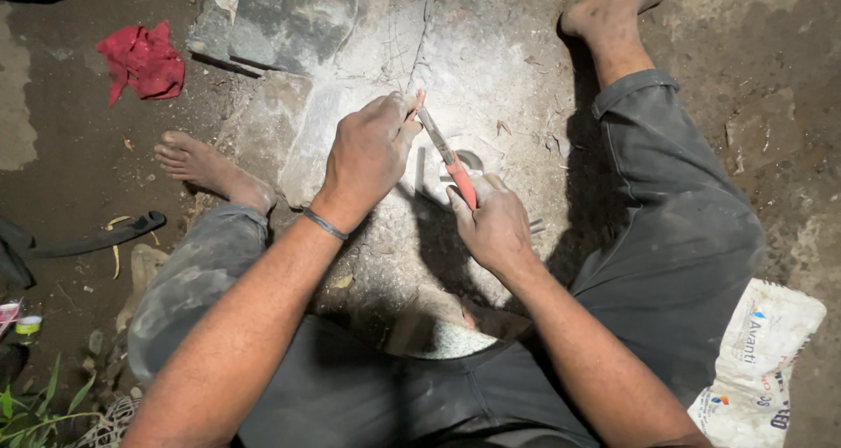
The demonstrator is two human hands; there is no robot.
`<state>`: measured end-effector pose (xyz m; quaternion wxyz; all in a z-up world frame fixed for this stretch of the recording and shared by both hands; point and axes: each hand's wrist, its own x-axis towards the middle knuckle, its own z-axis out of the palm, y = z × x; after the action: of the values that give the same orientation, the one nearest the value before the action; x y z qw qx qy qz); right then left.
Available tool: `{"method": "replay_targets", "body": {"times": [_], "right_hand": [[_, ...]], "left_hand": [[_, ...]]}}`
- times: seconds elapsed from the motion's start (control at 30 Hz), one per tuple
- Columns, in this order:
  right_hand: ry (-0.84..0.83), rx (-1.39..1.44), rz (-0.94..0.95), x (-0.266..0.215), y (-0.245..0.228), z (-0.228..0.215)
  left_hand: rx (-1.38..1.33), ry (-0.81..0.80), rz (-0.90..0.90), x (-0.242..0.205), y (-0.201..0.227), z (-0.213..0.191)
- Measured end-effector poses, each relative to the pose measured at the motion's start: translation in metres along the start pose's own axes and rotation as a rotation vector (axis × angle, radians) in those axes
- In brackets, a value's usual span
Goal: The person sits on the floor and uses a hammer and chisel to shape a small metal piece placed on a stone block. They repeatedly strike the chisel with the hammer, occasionally using pliers to adjust the metal piece.
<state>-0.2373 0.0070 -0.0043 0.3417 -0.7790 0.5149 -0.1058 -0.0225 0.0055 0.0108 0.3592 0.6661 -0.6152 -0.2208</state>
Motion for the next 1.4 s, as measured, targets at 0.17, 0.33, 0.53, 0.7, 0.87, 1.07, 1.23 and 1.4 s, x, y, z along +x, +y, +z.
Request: {"method": "replay_targets", "body": {"times": [0.17, 0.33, 0.53, 0.7, 0.87, 1.07, 1.23, 1.4], "right_hand": [[-0.012, 0.003, 0.007, -0.004, -0.003, 0.0], [0.039, 0.033, -0.045, -0.004, -0.003, 0.004], [0.001, 0.014, -0.015, -0.002, 0.006, 0.009], [-0.083, 0.204, 0.033, 0.005, 0.011, 0.005], [-0.177, 0.505, 0.046, -0.001, 0.014, 0.007], [-0.316, 0.699, 0.265, -0.005, 0.017, 0.01], [-0.419, 0.842, 0.233, -0.009, 0.01, 0.002], [-0.463, 0.911, 0.195, -0.009, 0.01, 0.0]], "left_hand": [[0.009, 0.024, 0.001, -0.004, 0.002, 0.007], [0.052, 0.023, -0.046, -0.004, 0.002, 0.012], [-0.054, 0.036, -0.023, 0.0, -0.003, 0.01], [-0.195, -0.042, -0.073, 0.012, -0.01, -0.013], [-0.734, -0.205, -0.317, 0.018, -0.012, -0.029], [-1.151, -0.252, -0.437, 0.015, -0.008, -0.027], [-1.278, -0.249, -0.443, 0.011, -0.007, -0.022], [-1.247, -0.251, -0.43, 0.011, -0.011, -0.019]]}}
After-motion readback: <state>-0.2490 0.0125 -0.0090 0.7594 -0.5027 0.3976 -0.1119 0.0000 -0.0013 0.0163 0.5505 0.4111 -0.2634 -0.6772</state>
